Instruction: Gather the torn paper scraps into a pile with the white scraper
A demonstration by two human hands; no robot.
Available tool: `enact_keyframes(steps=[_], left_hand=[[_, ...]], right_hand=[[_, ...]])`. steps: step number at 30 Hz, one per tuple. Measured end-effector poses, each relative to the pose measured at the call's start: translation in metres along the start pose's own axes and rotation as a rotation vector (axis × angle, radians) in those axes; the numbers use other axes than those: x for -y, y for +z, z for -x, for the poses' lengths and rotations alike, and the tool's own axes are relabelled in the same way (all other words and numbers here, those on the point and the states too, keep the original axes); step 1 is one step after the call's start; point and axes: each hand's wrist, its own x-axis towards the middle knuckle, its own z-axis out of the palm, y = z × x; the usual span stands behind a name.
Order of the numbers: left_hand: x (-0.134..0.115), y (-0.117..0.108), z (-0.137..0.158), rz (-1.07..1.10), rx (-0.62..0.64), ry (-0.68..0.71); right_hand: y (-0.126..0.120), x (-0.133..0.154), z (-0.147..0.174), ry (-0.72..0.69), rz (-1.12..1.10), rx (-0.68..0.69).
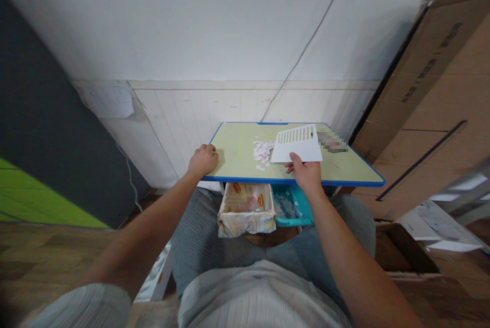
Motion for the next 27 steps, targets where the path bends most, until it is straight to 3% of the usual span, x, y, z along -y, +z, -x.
enact_keyframes(steps=[7,20,27], left_hand=[[0.0,0.0,0.0,0.004,0.001,0.004],[-0.001,-0.002,0.0,0.025,0.003,-0.008],[0.0,-0.002,0.0,-0.003,0.01,0.002]], right_hand=[[0.003,-0.001,0.0,0.047,-0.002,0.069],[-0.021,-0.001,0.002,0.053,0.003,-0.001],[-0.019,-0.003,0.004,0.071,0.0,0.004]])
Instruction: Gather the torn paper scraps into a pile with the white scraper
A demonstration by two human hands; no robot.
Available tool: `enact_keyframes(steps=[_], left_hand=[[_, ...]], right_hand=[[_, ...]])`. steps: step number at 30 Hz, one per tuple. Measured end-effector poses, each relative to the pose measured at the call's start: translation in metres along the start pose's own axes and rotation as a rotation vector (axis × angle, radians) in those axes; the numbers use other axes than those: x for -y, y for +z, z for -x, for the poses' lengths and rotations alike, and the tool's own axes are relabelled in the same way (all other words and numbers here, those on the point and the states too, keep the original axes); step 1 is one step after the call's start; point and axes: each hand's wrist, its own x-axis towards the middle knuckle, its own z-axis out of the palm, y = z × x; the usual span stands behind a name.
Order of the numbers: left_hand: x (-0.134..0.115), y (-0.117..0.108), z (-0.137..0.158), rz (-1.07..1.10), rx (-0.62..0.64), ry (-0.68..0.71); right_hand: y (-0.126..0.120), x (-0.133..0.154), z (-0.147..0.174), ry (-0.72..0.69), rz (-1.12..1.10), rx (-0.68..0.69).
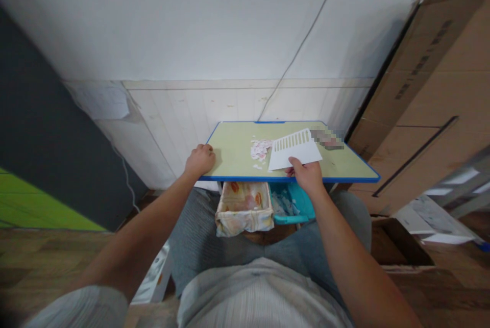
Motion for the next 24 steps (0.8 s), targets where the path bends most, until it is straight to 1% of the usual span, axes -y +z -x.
enact_keyframes(steps=[3,8,10,22,24], left_hand=[[0.001,0.001,-0.001,0.001,-0.004,0.002],[0.001,0.003,-0.001,-0.001,-0.007,0.005],[0.001,0.002,-0.001,0.0,-0.003,0.005],[-0.001,0.001,0.001,-0.004,-0.012,0.005],[-0.001,0.001,0.0,-0.003,-0.01,0.007]], right_hand=[[-0.008,-0.001,0.0,0.007,0.002,-0.03],[-0.035,0.006,-0.004,-0.002,-0.007,-0.081],[-0.041,0.009,-0.007,-0.008,-0.014,-0.101],[-0.046,0.013,-0.012,0.004,-0.039,-0.151],[-0.043,0.015,-0.014,0.009,-0.03,-0.155]])
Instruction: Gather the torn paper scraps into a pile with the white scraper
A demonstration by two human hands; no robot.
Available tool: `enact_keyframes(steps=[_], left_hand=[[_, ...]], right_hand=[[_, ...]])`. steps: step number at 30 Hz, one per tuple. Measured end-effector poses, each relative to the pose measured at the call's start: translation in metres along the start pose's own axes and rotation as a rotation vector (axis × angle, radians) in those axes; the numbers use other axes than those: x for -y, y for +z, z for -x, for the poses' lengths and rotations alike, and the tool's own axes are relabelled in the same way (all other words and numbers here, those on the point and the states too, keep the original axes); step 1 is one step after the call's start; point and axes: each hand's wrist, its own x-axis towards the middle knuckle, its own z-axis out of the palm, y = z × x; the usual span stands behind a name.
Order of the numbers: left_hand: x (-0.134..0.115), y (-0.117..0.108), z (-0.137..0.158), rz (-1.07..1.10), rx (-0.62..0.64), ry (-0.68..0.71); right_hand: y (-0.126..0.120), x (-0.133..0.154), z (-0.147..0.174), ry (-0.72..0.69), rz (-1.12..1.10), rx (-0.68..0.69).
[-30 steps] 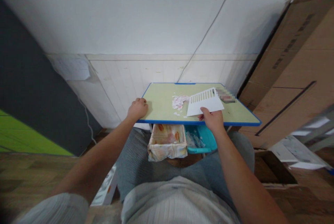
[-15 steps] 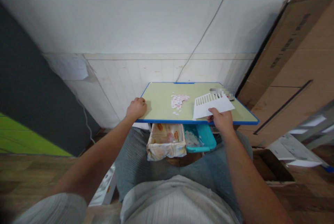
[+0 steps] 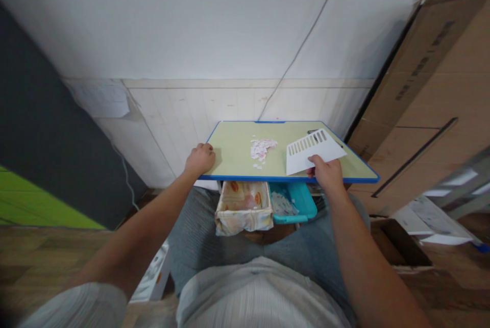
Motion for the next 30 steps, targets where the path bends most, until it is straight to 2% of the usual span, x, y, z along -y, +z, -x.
enact_keyframes(steps=[4,8,10,12,19,26,30], left_hand=[[0.001,0.0,-0.001,-0.002,-0.006,0.008],[0.002,0.002,-0.002,-0.006,-0.007,0.007],[0.002,0.003,-0.002,0.001,-0.009,0.009],[0.002,0.003,-0.002,0.01,-0.013,0.008],[0.0,0.001,-0.001,0.006,-0.006,-0.005],[0.001,0.0,-0.001,-0.004,0.002,0.004],[0.001,0.001,-0.001,-0.005,-0.001,0.007]], right_hand=[[0.029,0.0,0.008,-0.028,-0.01,0.015],[0.074,-0.006,0.025,-0.03,-0.025,0.144],[0.087,-0.009,0.029,-0.021,-0.02,0.186],[0.087,-0.011,0.029,-0.01,-0.007,0.2],[0.052,-0.003,0.017,0.005,0.011,0.143],[0.051,-0.004,0.02,0.037,0.019,0.184],[0.047,-0.004,0.018,0.031,0.03,0.153]])
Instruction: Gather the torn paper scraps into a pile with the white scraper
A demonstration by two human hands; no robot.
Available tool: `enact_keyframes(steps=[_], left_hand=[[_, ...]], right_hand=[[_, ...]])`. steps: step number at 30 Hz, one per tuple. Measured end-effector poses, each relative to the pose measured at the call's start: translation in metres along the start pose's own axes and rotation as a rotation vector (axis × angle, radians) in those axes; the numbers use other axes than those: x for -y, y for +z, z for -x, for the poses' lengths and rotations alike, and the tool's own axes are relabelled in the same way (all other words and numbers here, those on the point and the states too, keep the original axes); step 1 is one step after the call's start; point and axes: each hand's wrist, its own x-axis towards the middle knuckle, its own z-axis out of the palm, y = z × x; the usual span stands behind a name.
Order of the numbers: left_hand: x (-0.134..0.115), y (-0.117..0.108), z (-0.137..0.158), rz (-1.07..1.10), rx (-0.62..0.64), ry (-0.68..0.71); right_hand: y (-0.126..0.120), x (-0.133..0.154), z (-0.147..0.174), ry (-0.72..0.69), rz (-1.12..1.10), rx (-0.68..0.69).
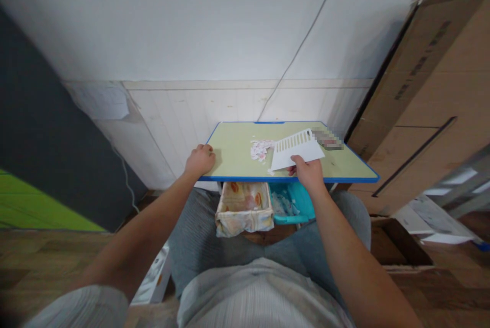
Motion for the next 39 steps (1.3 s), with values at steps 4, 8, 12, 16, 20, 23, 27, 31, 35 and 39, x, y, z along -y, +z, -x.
enact_keyframes(steps=[4,8,12,16,20,23,27,31,35,39], left_hand=[[-0.001,-0.001,0.001,-0.003,0.006,-0.015],[-0.001,-0.001,0.001,-0.012,0.009,-0.019],[0.001,0.0,0.0,-0.011,0.003,-0.013],[0.002,0.001,0.0,-0.007,0.001,-0.013],[0.001,-0.001,0.001,-0.007,0.005,-0.02],[0.0,-0.002,0.001,-0.008,0.003,-0.026],[0.0,-0.003,0.002,-0.005,0.01,-0.022],[0.0,-0.003,0.002,-0.01,0.006,-0.019],[0.0,-0.002,0.001,-0.01,0.009,-0.013],[-0.001,-0.003,0.002,0.007,0.014,-0.016]], right_hand=[[-0.002,0.0,-0.001,-0.009,0.015,0.016],[-0.007,0.003,-0.004,-0.011,0.031,0.057],[-0.013,0.009,-0.008,-0.026,0.037,0.057],[-0.01,0.01,-0.007,-0.015,0.034,0.069],[-0.009,0.004,-0.005,0.011,0.026,0.06],[-0.014,-0.001,-0.004,0.023,0.007,0.03],[-0.02,-0.006,-0.004,0.049,-0.031,-0.005],[-0.022,-0.007,-0.002,0.061,-0.032,0.001],[-0.024,-0.007,-0.001,0.065,0.001,0.029],[-0.031,-0.006,-0.004,0.066,0.025,0.033]])
